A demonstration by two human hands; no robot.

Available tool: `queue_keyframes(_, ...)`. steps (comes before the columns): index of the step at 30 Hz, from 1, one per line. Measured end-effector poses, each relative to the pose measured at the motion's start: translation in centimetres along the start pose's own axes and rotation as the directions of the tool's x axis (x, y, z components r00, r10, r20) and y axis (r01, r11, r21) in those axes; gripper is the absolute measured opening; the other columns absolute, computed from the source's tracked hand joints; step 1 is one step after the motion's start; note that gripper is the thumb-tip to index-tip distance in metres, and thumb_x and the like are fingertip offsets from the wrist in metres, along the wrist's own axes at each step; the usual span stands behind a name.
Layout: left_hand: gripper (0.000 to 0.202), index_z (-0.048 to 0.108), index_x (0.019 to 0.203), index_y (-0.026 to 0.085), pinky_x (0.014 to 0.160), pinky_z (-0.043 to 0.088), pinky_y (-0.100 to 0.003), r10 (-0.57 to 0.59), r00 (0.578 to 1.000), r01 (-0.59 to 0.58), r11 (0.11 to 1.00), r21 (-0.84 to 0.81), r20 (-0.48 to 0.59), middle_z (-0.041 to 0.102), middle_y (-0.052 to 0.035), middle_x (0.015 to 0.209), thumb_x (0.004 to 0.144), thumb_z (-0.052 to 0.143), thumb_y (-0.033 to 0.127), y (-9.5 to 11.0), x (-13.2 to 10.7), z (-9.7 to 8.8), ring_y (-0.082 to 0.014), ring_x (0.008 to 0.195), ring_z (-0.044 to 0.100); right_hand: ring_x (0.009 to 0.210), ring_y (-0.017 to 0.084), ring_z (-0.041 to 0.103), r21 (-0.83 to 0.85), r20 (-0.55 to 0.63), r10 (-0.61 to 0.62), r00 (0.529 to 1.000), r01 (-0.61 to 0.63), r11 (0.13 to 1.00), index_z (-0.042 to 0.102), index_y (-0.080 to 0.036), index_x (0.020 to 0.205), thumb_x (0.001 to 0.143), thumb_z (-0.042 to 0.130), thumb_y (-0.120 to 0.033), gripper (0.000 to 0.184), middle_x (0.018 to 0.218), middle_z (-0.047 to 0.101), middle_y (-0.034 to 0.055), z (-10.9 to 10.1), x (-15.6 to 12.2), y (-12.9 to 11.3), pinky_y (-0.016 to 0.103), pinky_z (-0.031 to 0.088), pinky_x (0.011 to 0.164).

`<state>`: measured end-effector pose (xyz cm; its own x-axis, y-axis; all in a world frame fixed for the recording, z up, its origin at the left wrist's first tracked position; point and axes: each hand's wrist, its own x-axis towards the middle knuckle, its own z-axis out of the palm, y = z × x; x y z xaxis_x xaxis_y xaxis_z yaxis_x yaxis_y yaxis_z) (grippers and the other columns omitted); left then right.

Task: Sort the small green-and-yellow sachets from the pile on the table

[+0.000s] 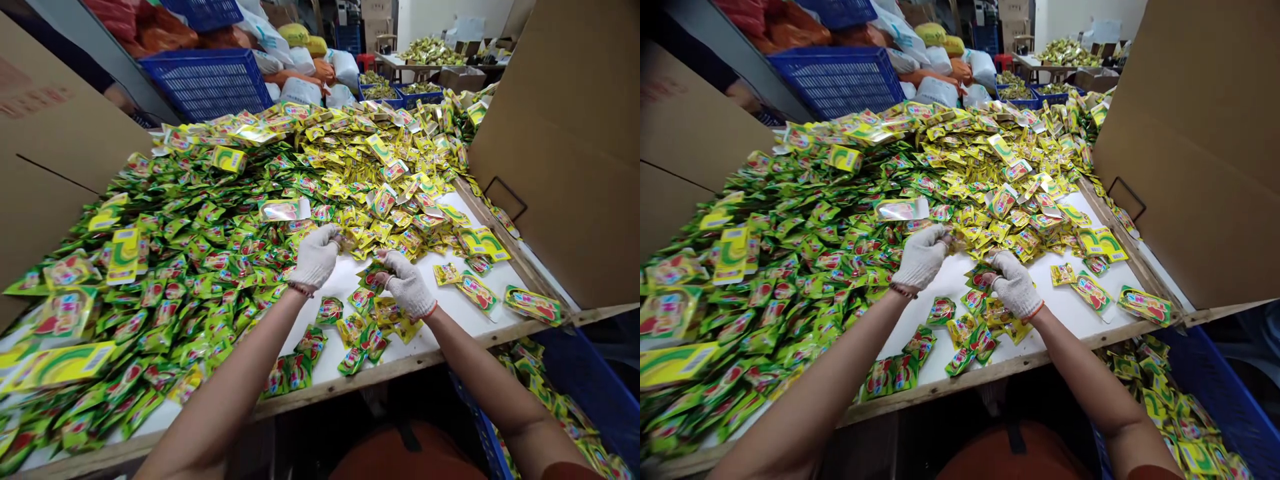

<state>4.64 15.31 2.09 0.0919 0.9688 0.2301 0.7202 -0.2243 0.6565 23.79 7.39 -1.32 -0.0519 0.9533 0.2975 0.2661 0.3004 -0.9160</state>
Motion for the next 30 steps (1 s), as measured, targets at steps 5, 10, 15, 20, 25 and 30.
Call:
queue_keyframes(5,0.033,0.067,0.101,0.015,0.066,0.056,-0.031,-0.042,0.991,0.09,0.91,-0.405,0.127,0.07,-0.0062,0.088,0.084,0.056,0.041,1.2,-7.5,-0.2,-0.0189,0.075,0.065,0.094,0.021,0.062,0.153,0.241,0.047,0.969,-0.086,0.984,0.066,-0.018,0.108,0.083,0.061,-0.035,0.031,0.101,0.069,0.0054,-0.2,-0.8,-0.9,0.034,0.051,0.084)
queue_keyframes(10,0.069,0.052,0.137,0.019,0.115,0.034,-0.055,0.428,0.895,-0.43,0.903,-0.011,0.122,0.057,-0.0151,0.139,0.069,0.063,0.017,1.5,-11.3,-1.8,-0.034,0.134,0.048,0.07,0.014,0.053,0.017,0.353,0.094,0.931,-0.107,0.994,0.064,-0.016,0.077,0.08,0.064,-0.036,0.021,0.073,0.06,-0.0006,-0.7,-2.9,-1.4,0.027,0.047,0.067)
queue_keyframes(15,0.066,0.051,0.139,0.014,0.103,0.048,-0.054,0.32,0.855,-0.338,0.941,-0.03,0.407,0.064,-0.0197,0.127,0.075,0.066,0.025,0.8,-12.7,-1.3,-0.0358,0.118,0.061,0.087,0.019,0.063,0.204,0.466,0.106,0.878,-0.224,0.953,0.069,-0.017,0.096,0.081,0.066,-0.038,0.026,0.092,0.07,0.0026,-0.5,-4.8,-2.6,0.031,0.052,0.08)
queue_keyframes(20,0.073,0.054,0.137,0.02,0.113,0.04,-0.051,0.257,0.922,-0.191,0.953,-0.237,0.29,0.052,-0.0155,0.144,0.068,0.075,0.027,0.5,-13.8,-0.7,-0.0346,0.133,0.05,0.087,0.019,0.064,0.335,0.446,0.15,0.882,-0.32,0.886,0.068,-0.017,0.098,0.078,0.071,-0.049,0.038,0.093,0.07,0.0037,-1.2,-5.7,-3.4,0.029,0.055,0.075)
queue_keyframes(25,0.055,0.061,0.124,0.02,0.105,0.049,-0.044,0.127,0.925,0.159,0.725,-0.67,0.357,0.063,-0.0122,0.13,0.072,0.075,0.027,1.6,-14.8,-0.5,-0.0289,0.122,0.059,0.084,0.018,0.062,0.32,0.434,0.136,0.891,-0.294,0.901,0.066,-0.016,0.093,0.078,0.071,-0.05,0.037,0.089,0.068,0.0033,-1.5,-5.9,-3.3,0.029,0.054,0.073)
queue_keyframes(30,0.055,0.06,0.113,0.016,0.074,0.059,-0.031,-0.159,0.846,0.533,0.275,-0.8,0.509,0.071,-0.009,0.103,0.068,0.083,0.035,2.2,-15.4,0.9,-0.0206,0.088,0.07,0.084,0.018,0.061,0.159,0.37,0.13,0.92,-0.2,0.967,0.067,-0.016,0.096,0.081,0.065,-0.035,0.024,0.091,0.069,0.003,-1.0,-6.2,-2.8,0.029,0.052,0.075)
